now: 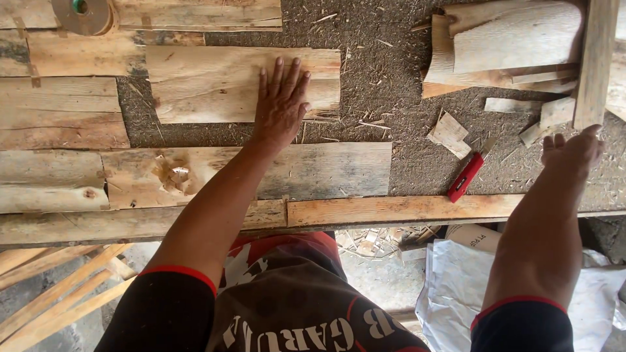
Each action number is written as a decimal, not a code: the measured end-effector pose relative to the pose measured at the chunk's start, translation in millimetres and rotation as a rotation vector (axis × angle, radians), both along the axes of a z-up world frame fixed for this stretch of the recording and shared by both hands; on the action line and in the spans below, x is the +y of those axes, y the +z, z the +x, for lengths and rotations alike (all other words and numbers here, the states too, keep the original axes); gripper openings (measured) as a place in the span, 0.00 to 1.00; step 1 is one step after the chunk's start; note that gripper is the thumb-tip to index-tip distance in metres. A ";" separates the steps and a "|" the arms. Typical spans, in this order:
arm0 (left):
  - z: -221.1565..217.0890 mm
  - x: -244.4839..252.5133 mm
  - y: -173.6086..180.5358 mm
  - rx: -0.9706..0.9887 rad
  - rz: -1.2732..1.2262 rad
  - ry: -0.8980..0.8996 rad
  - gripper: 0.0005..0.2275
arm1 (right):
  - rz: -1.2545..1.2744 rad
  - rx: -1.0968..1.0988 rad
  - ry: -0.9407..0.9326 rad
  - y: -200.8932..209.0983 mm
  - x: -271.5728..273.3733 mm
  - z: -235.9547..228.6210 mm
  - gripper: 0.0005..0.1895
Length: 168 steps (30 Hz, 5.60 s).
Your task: Using a utility knife to trim and cut thin strips of wood veneer for assembly.
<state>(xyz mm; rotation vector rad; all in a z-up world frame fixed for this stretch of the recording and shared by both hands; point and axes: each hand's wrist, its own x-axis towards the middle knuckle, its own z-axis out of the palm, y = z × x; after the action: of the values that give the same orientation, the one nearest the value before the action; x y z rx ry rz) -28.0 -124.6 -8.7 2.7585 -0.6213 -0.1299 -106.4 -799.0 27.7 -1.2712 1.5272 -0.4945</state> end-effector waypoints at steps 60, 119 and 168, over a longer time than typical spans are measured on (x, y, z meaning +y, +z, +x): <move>1.6 25.1 -19.6 -0.048 -0.391 -0.022 0.24 | 0.552 -0.354 0.556 -26.5 562.0 -158.6 0.20; 7.0 25.9 -14.6 0.123 -0.214 -0.080 0.50 | -0.595 0.416 1.561 -12.6 537.5 -155.1 0.56; 36.8 -29.8 10.0 0.187 0.230 -0.024 0.38 | -0.144 0.153 0.876 -18.0 397.2 -23.8 0.33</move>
<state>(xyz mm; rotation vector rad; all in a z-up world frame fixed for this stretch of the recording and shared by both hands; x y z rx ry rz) 8.8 -154.4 1.3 2.9104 -0.6233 -0.4878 -130.2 -401.8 9.7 -1.9557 0.9136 0.0720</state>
